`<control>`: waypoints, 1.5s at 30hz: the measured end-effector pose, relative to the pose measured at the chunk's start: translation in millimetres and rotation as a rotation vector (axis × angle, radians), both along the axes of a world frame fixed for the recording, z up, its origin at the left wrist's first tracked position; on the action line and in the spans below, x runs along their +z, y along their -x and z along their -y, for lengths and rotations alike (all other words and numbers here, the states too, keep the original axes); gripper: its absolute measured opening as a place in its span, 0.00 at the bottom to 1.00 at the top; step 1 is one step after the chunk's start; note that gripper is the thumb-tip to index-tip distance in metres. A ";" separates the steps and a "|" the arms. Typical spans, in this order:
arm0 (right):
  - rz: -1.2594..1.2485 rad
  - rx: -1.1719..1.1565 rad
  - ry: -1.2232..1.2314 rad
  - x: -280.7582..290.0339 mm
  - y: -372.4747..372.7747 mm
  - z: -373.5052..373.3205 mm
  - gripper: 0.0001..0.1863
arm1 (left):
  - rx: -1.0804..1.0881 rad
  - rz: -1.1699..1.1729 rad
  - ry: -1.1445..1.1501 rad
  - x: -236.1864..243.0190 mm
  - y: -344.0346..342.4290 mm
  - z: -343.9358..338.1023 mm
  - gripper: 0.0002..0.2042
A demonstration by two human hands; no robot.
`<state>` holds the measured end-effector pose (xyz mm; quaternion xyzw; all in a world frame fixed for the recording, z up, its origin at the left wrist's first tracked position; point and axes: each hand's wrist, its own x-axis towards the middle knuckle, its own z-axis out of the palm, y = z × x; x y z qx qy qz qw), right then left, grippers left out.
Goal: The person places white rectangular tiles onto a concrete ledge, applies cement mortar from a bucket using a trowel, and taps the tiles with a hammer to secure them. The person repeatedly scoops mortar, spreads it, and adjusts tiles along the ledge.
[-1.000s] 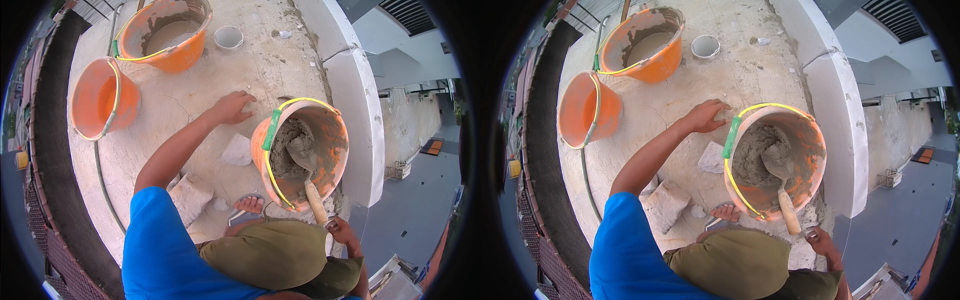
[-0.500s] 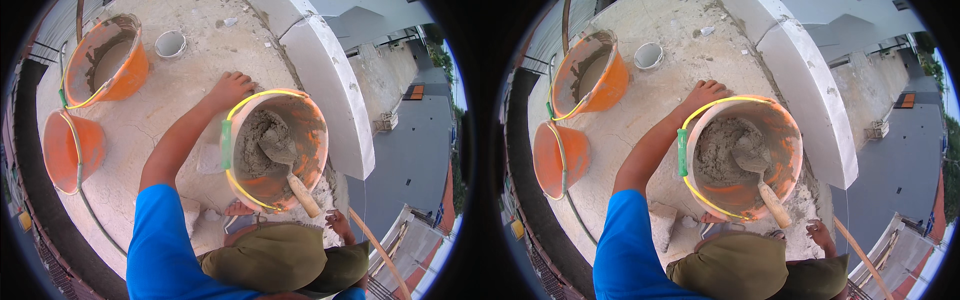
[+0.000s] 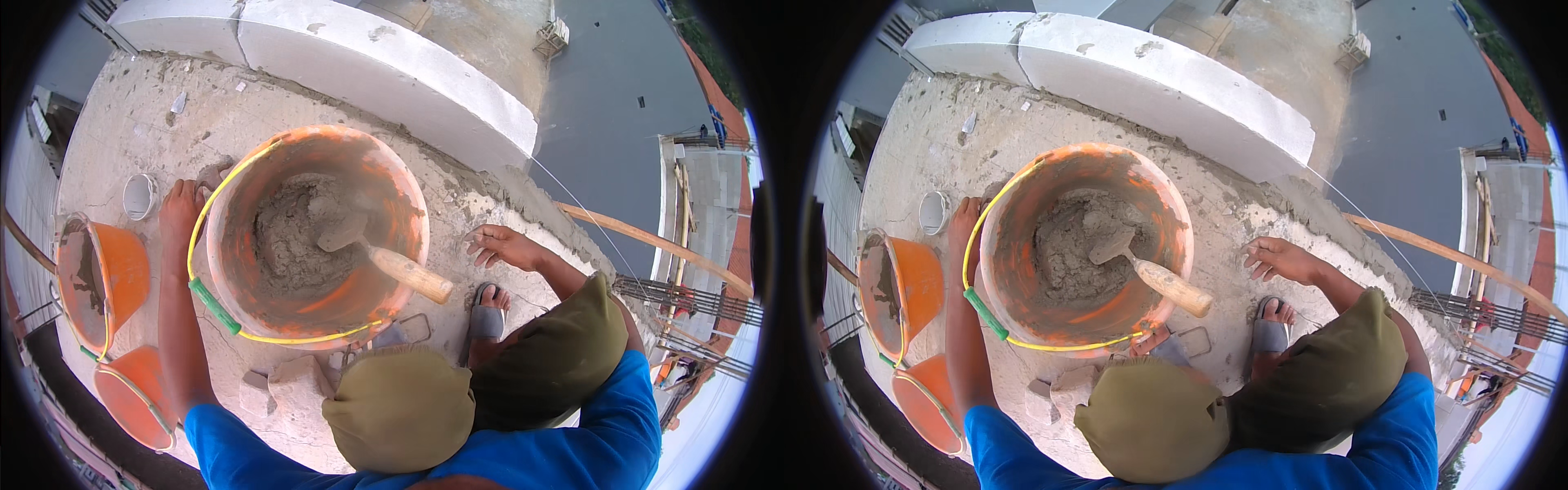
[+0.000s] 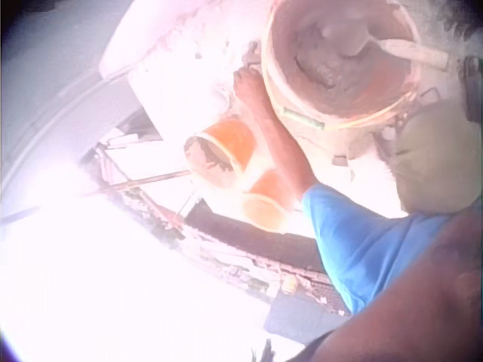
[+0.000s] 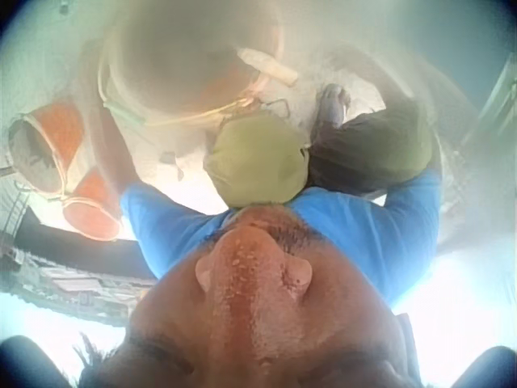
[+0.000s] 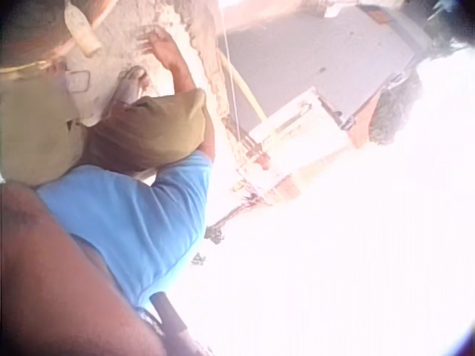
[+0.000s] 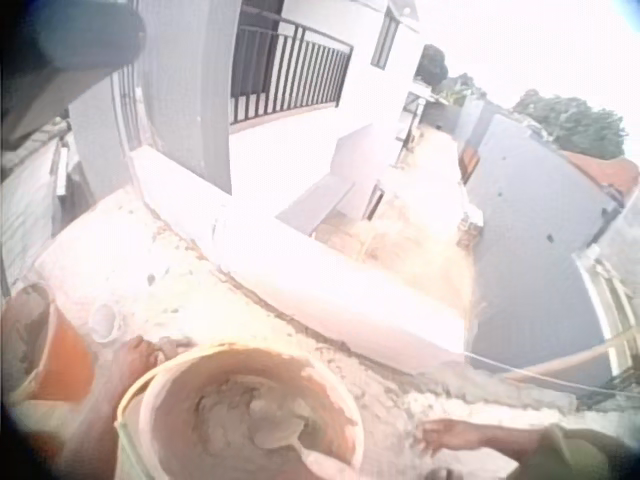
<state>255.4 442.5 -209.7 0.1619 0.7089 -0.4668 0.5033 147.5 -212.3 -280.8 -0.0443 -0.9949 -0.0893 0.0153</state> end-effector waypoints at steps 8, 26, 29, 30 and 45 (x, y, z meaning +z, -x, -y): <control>-0.317 0.185 0.075 11.4 22.6 26.7 0.24 | 0.338 -0.264 0.487 143.8 -48.9 90.1 0.17; -0.747 0.000 0.473 113.2 1.4 -40.4 0.40 | -0.538 -0.332 0.059 289.9 -31.5 -458.9 0.11; -0.677 -0.005 0.292 34.2 -38.5 -67.3 0.33 | -0.771 -0.011 0.134 259.3 -32.6 -475.8 0.20; -0.692 0.048 0.246 13.3 -48.7 -79.0 0.33 | -0.818 0.097 0.124 255.6 -24.4 -476.6 0.23; -0.938 0.550 -0.067 -74.6 8.4 -66.4 0.27 | -0.714 0.022 0.433 137.2 111.0 -508.8 0.60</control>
